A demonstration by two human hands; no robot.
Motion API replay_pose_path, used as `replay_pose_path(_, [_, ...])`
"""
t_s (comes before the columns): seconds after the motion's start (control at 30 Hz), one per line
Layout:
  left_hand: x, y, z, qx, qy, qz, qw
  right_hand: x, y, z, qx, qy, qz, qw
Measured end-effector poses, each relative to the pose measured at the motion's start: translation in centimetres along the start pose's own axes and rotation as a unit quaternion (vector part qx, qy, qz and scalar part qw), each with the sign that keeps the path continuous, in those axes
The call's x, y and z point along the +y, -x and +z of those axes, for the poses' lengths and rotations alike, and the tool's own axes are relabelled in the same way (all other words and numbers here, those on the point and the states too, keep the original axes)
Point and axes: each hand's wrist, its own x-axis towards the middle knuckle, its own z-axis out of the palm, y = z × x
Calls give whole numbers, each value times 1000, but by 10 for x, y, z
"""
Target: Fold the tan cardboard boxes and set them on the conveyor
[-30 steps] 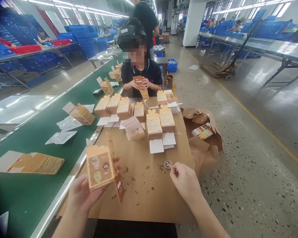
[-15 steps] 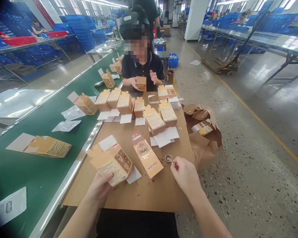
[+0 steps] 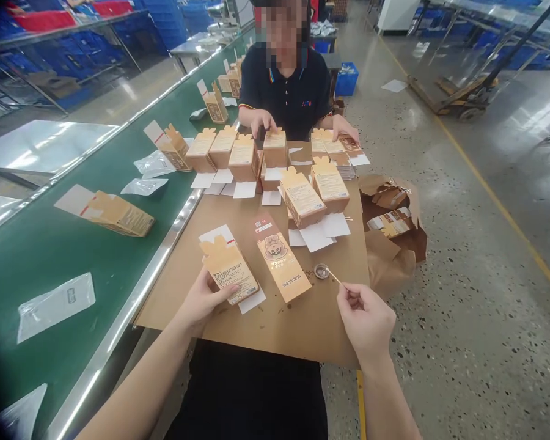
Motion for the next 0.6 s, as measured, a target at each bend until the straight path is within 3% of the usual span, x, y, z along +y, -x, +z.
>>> replay_pose_path(0.1, [-1, 2, 2, -4, 10, -2, 1000, -26, 23, -2, 30, -82, -59, 994])
replay_pose_path(0.2, [-2, 0, 4, -13, 9, 0, 1000, -62, 53, 18, -68, -165, -72, 981])
replay_pose_path(0.3, [-3, -2, 4, -10, -2, 15, 1000, -87, 74, 56, -124, -177, -88, 973])
replay_pose_path(0.43, [-5, -2, 4, -13, 0, 23, 1000, -89, 78, 94, -152, -175, -113, 966])
replay_pose_path(0.6, [-5, 0, 8, -23, 4, 25, 999, -79, 73, 91, -159, -167, -121, 965])
